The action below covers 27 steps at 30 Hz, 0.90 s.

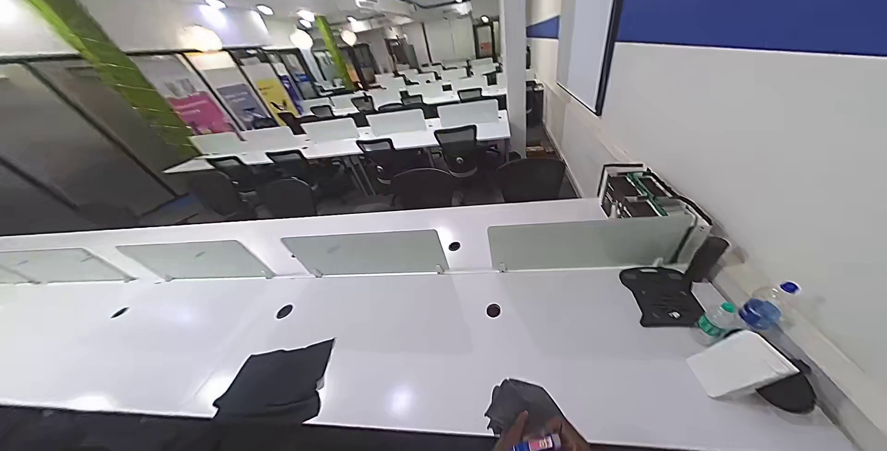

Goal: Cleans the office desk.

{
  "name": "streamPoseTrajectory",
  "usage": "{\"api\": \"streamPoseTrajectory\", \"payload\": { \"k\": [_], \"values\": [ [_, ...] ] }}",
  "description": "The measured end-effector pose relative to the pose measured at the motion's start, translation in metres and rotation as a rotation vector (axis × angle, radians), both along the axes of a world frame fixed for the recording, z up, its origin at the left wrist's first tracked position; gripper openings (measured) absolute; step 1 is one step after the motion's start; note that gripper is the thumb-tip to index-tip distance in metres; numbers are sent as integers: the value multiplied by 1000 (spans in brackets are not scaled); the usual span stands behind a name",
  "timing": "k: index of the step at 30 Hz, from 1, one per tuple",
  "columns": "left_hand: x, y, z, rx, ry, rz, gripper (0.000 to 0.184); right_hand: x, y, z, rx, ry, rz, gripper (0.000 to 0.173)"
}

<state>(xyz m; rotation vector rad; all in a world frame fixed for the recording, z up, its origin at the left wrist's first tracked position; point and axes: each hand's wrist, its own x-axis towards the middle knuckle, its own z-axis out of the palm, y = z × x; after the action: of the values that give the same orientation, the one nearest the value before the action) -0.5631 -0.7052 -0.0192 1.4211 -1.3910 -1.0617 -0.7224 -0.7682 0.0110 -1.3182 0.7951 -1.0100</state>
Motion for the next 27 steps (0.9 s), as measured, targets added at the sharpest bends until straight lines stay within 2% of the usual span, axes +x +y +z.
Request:
{"api": "streamPoseTrajectory", "payload": {
  "k": [3,5,8,10,11,13,17,21,24,27],
  "values": [
    [10,-28,2,44,-57,19,78,12,-41,13,-52,-35,-116,53],
    [17,-62,-2,43,-8,-2,68,18,-74,28,-62,-89,-118,57],
    [36,-120,-3,0,29,-152,54,24,-125,41,-109,-67,26,46],
    [48,-151,-6,-3,25,-302,54,22,-158,32,-182,-36,166,32],
    [53,-165,-8,7,32,-366,53,22,-173,28,-177,-53,236,30],
    [60,-184,-13,58,66,-477,53,23,-188,24,-82,-92,339,30],
    [71,-215,-28,87,167,-668,72,29,-202,10,62,-159,403,28],
    [78,-230,-29,124,161,-798,51,33,-208,-4,49,-201,436,29],
    [82,-233,-31,135,196,-779,52,39,-214,-9,88,-224,435,28],
    [84,-228,-36,153,166,-618,60,47,-214,-17,149,-199,254,39]
  ]
}}
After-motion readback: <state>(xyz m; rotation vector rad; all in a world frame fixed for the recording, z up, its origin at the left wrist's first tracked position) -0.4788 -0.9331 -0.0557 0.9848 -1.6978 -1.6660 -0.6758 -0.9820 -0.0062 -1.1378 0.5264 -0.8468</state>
